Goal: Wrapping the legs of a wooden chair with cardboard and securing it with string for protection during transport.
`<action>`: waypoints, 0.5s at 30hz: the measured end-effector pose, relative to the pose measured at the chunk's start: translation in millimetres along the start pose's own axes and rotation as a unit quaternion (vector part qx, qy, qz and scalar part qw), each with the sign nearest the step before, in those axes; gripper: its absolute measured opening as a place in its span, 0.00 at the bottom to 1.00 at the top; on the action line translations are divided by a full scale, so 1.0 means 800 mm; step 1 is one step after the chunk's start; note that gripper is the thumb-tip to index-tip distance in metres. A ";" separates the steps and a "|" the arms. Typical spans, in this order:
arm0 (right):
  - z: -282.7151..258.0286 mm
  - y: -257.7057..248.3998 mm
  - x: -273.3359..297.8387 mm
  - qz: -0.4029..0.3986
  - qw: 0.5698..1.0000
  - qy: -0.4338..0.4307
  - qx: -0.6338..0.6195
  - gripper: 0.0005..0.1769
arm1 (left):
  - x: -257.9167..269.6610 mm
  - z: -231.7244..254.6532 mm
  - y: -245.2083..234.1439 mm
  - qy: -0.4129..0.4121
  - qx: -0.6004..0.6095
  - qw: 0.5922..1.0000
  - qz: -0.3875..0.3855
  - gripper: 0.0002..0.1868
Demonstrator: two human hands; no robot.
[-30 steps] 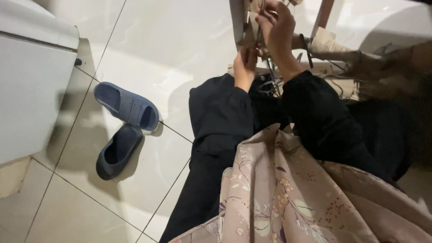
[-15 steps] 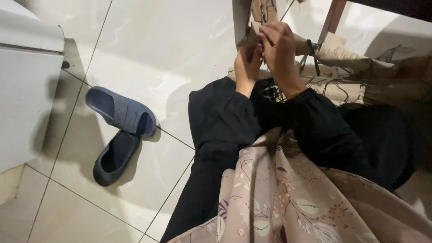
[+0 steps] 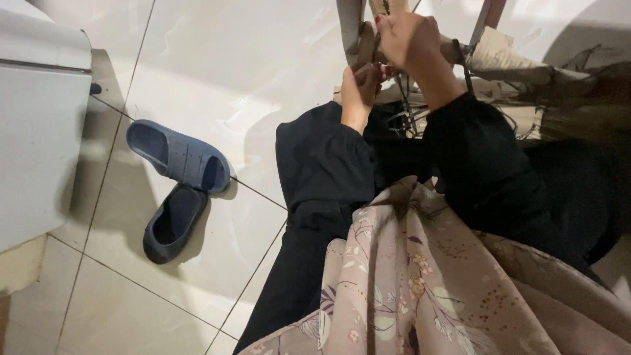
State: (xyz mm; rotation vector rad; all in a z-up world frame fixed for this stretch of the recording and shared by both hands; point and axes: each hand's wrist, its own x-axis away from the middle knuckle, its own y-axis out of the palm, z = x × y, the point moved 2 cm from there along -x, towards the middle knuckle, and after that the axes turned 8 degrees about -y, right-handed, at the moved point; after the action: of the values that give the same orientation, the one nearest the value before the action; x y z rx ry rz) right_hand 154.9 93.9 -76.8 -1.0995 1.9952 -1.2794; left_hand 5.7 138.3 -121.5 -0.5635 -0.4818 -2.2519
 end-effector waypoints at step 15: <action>-0.030 -0.053 -0.019 -0.236 0.965 0.080 -0.078 0.25 | -0.006 0.020 0.017 -0.020 0.064 0.989 -0.129 0.11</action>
State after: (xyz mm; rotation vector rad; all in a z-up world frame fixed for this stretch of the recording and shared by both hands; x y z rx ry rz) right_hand 159.7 108.9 -28.0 -1.6715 2.0519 -1.5009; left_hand 23.1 140.1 -108.3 -0.5051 -0.7519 -2.4350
